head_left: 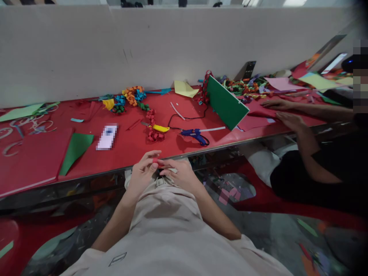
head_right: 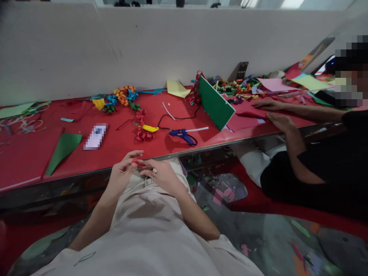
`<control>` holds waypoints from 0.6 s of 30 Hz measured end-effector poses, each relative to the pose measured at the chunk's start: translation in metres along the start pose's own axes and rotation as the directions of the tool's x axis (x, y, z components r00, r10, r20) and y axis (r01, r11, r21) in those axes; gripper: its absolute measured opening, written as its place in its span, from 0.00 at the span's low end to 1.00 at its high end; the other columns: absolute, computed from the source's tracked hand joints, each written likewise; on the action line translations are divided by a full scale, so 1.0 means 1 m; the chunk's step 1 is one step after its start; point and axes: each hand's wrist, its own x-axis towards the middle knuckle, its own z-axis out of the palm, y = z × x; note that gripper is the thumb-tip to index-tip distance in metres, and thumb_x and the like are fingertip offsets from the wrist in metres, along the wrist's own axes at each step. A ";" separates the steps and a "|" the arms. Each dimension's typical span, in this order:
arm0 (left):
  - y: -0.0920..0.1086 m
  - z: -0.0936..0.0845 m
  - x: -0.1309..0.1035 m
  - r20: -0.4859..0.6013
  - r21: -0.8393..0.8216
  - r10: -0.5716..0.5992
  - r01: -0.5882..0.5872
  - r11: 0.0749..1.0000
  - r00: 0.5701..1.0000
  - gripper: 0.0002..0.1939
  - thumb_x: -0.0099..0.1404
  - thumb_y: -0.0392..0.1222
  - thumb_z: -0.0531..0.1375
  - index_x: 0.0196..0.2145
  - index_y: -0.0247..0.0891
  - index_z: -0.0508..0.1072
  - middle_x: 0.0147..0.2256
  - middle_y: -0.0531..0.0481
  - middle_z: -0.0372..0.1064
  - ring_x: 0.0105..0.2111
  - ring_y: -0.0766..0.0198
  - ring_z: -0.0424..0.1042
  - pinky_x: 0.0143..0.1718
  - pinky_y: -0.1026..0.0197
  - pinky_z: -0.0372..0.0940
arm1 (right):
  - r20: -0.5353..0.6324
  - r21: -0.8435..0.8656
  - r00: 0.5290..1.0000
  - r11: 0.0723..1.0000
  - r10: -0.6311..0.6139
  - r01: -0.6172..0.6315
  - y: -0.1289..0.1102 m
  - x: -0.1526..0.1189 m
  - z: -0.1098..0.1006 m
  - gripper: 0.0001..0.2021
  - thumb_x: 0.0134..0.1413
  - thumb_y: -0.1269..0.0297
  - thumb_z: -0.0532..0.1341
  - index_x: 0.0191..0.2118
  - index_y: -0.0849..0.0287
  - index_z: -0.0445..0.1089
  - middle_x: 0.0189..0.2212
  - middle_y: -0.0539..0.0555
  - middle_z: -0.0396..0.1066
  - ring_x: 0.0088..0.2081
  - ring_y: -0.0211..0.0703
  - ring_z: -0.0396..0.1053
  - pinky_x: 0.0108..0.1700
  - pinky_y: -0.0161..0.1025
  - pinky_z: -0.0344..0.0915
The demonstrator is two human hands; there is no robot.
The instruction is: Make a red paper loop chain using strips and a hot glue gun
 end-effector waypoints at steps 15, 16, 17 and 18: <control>-0.027 0.018 0.011 -0.264 -0.323 -0.356 0.266 0.908 0.896 0.18 0.57 0.53 0.72 0.40 0.38 0.81 0.40 0.46 0.79 0.35 0.64 0.76 0.39 0.62 0.72 | -0.346 0.182 0.931 0.982 0.114 -0.052 0.041 -0.008 0.007 0.20 0.57 0.59 0.70 0.54 0.53 0.74 0.40 0.53 0.81 0.38 0.43 0.79 0.44 0.39 0.76; -0.028 0.023 0.012 -0.245 -0.363 -0.367 0.266 0.893 0.898 0.18 0.57 0.53 0.72 0.39 0.38 0.81 0.40 0.46 0.79 0.37 0.63 0.76 0.41 0.61 0.73 | -0.325 0.327 0.927 0.942 0.185 -0.074 0.040 -0.004 0.009 0.22 0.53 0.56 0.72 0.54 0.54 0.74 0.40 0.53 0.81 0.38 0.43 0.79 0.43 0.39 0.76; -0.028 0.028 0.013 -0.224 -0.384 -0.373 0.270 0.883 0.900 0.18 0.57 0.53 0.72 0.38 0.38 0.81 0.40 0.46 0.79 0.38 0.62 0.77 0.42 0.60 0.73 | -0.296 0.430 0.927 0.899 0.229 -0.085 0.040 -0.001 0.010 0.22 0.52 0.55 0.72 0.51 0.54 0.75 0.40 0.53 0.81 0.39 0.43 0.79 0.43 0.39 0.77; -0.029 0.032 0.015 -0.202 -0.372 -0.370 0.279 0.885 0.907 0.18 0.57 0.53 0.72 0.38 0.38 0.81 0.40 0.46 0.79 0.38 0.62 0.77 0.42 0.60 0.73 | -0.278 0.490 0.927 0.867 0.251 -0.088 0.040 0.001 0.011 0.19 0.51 0.54 0.72 0.47 0.55 0.76 0.40 0.53 0.80 0.41 0.44 0.79 0.44 0.39 0.76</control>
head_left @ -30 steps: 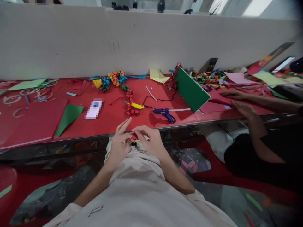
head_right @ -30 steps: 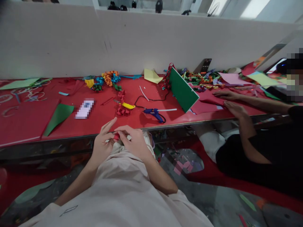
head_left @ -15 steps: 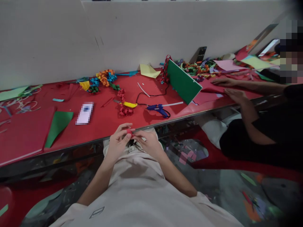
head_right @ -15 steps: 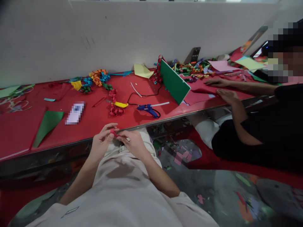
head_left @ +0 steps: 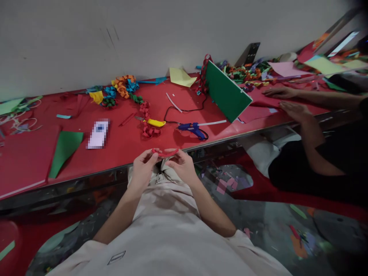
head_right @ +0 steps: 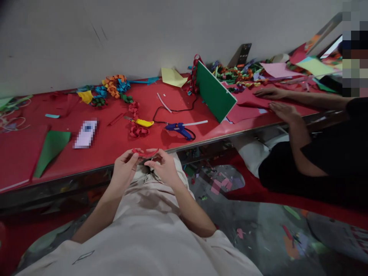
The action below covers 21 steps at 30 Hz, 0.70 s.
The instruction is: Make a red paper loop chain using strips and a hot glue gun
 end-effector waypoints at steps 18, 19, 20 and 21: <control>0.012 -0.008 0.129 0.550 0.783 0.375 -0.617 0.079 0.746 0.11 0.70 0.45 0.60 0.47 0.44 0.79 0.47 0.41 0.76 0.54 0.45 0.68 0.58 0.41 0.52 | -0.176 -0.540 0.973 0.841 -0.148 0.030 0.023 0.039 -0.039 0.14 0.65 0.53 0.61 0.46 0.59 0.75 0.28 0.52 0.76 0.27 0.40 0.73 0.33 0.33 0.65; 0.015 -0.009 0.125 0.534 0.767 0.399 -0.626 0.143 0.746 0.11 0.71 0.46 0.60 0.47 0.44 0.79 0.47 0.43 0.76 0.53 0.47 0.70 0.57 0.44 0.55 | -0.165 -0.532 0.975 0.846 -0.146 0.037 0.022 0.043 -0.035 0.14 0.65 0.53 0.61 0.45 0.59 0.75 0.27 0.52 0.76 0.26 0.39 0.72 0.33 0.33 0.65; 0.018 -0.011 0.119 0.521 0.740 0.421 -0.638 0.211 0.743 0.11 0.71 0.47 0.60 0.46 0.44 0.79 0.46 0.43 0.77 0.51 0.50 0.71 0.55 0.47 0.57 | -0.151 -0.520 0.978 0.853 -0.144 0.046 0.022 0.047 -0.031 0.15 0.65 0.53 0.61 0.45 0.59 0.75 0.26 0.51 0.75 0.25 0.38 0.71 0.33 0.33 0.65; 0.021 -0.013 0.114 0.511 0.706 0.438 -0.652 0.276 0.739 0.12 0.71 0.49 0.61 0.46 0.43 0.79 0.46 0.44 0.77 0.50 0.52 0.73 0.54 0.50 0.60 | -0.132 -0.502 0.981 0.863 -0.141 0.056 0.021 0.050 -0.026 0.15 0.65 0.53 0.61 0.45 0.59 0.75 0.25 0.51 0.74 0.24 0.37 0.70 0.32 0.33 0.65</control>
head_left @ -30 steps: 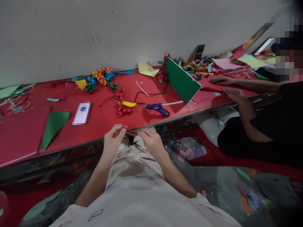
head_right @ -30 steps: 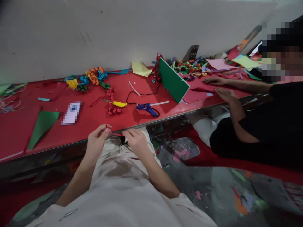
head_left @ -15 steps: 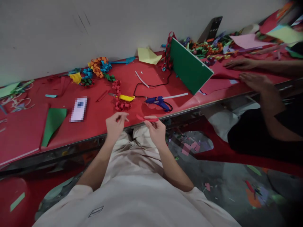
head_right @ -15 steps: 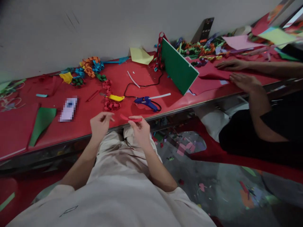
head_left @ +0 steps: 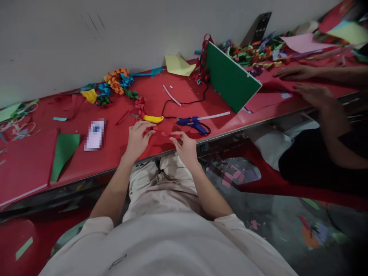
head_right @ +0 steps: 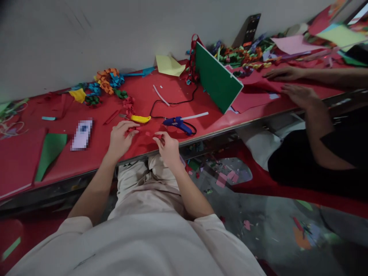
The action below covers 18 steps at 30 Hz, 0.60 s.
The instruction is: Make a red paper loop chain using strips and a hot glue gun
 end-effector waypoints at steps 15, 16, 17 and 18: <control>-0.008 -0.024 -0.040 -0.185 -0.143 -0.125 0.099 0.985 0.975 0.16 0.67 0.54 0.64 0.48 0.44 0.78 0.47 0.46 0.78 0.49 0.53 0.75 0.55 0.53 0.61 | 0.040 -0.009 0.997 0.998 -0.062 0.062 -0.025 0.010 0.030 0.16 0.62 0.49 0.63 0.45 0.56 0.76 0.34 0.52 0.79 0.31 0.40 0.74 0.40 0.35 0.70; -0.008 -0.024 -0.041 -0.184 -0.129 -0.113 0.090 0.987 0.976 0.16 0.67 0.54 0.65 0.48 0.44 0.78 0.47 0.46 0.79 0.49 0.53 0.75 0.55 0.53 0.61 | 0.046 -0.021 0.997 0.998 -0.066 0.067 -0.027 0.009 0.029 0.16 0.62 0.49 0.63 0.45 0.56 0.76 0.34 0.52 0.80 0.31 0.40 0.74 0.40 0.35 0.70; -0.008 -0.023 -0.043 -0.181 -0.120 -0.101 0.080 0.990 0.978 0.16 0.67 0.53 0.65 0.48 0.44 0.78 0.46 0.46 0.79 0.49 0.53 0.75 0.55 0.53 0.61 | 0.056 -0.016 0.996 0.997 -0.069 0.070 -0.029 0.009 0.029 0.16 0.62 0.49 0.63 0.45 0.55 0.76 0.35 0.52 0.80 0.31 0.40 0.74 0.40 0.35 0.70; -0.007 -0.023 -0.044 -0.179 -0.116 -0.092 0.072 0.991 0.979 0.16 0.67 0.53 0.65 0.48 0.44 0.78 0.46 0.45 0.79 0.49 0.54 0.75 0.55 0.53 0.61 | 0.068 0.003 0.995 0.997 -0.071 0.071 -0.031 0.009 0.029 0.16 0.62 0.49 0.63 0.46 0.55 0.76 0.37 0.52 0.80 0.32 0.40 0.75 0.40 0.35 0.70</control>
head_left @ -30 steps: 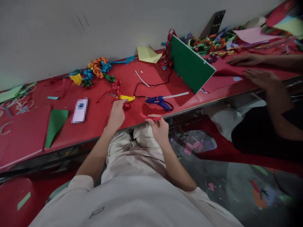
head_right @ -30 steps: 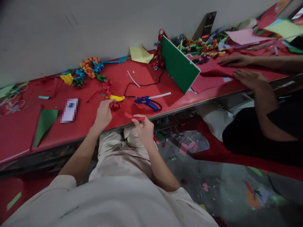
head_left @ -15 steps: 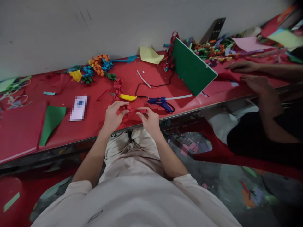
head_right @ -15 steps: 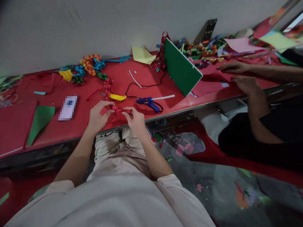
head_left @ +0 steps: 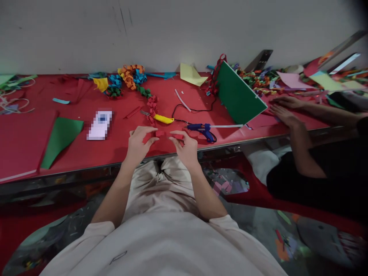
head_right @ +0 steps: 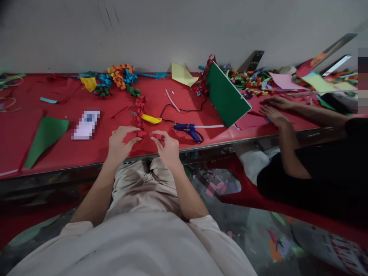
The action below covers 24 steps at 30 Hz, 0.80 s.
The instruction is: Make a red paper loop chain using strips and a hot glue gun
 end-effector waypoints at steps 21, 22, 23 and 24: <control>0.011 0.008 -0.014 0.019 -0.531 -0.238 0.211 0.821 0.971 0.24 0.63 0.48 0.69 0.54 0.40 0.74 0.50 0.41 0.77 0.43 0.59 0.77 0.46 0.58 0.72 | 0.096 0.331 0.991 0.936 0.096 -0.123 -0.009 0.002 0.015 0.15 0.57 0.52 0.68 0.43 0.58 0.77 0.42 0.56 0.81 0.42 0.44 0.78 0.49 0.40 0.74; 0.011 0.012 -0.014 0.031 -0.615 -0.297 0.253 0.747 0.954 0.25 0.62 0.48 0.70 0.54 0.40 0.73 0.49 0.41 0.78 0.43 0.60 0.78 0.45 0.59 0.72 | 0.113 0.382 0.988 0.914 0.102 -0.138 -0.007 0.003 0.017 0.15 0.56 0.53 0.68 0.43 0.58 0.77 0.43 0.56 0.80 0.45 0.45 0.77 0.51 0.41 0.73; 0.011 0.015 -0.014 0.042 -0.676 -0.351 0.286 0.679 0.935 0.24 0.62 0.48 0.70 0.54 0.40 0.74 0.48 0.41 0.78 0.43 0.60 0.78 0.45 0.59 0.72 | 0.133 0.419 0.986 0.895 0.104 -0.151 -0.005 0.003 0.018 0.15 0.55 0.53 0.69 0.42 0.58 0.77 0.43 0.56 0.80 0.46 0.45 0.77 0.53 0.42 0.73; 0.011 0.019 -0.015 0.051 -0.713 -0.396 0.311 0.629 0.917 0.23 0.62 0.48 0.70 0.52 0.40 0.75 0.47 0.42 0.79 0.44 0.60 0.78 0.46 0.59 0.72 | 0.146 0.445 0.984 0.881 0.106 -0.161 -0.004 0.003 0.019 0.15 0.54 0.54 0.69 0.43 0.58 0.78 0.43 0.56 0.80 0.46 0.45 0.77 0.53 0.42 0.73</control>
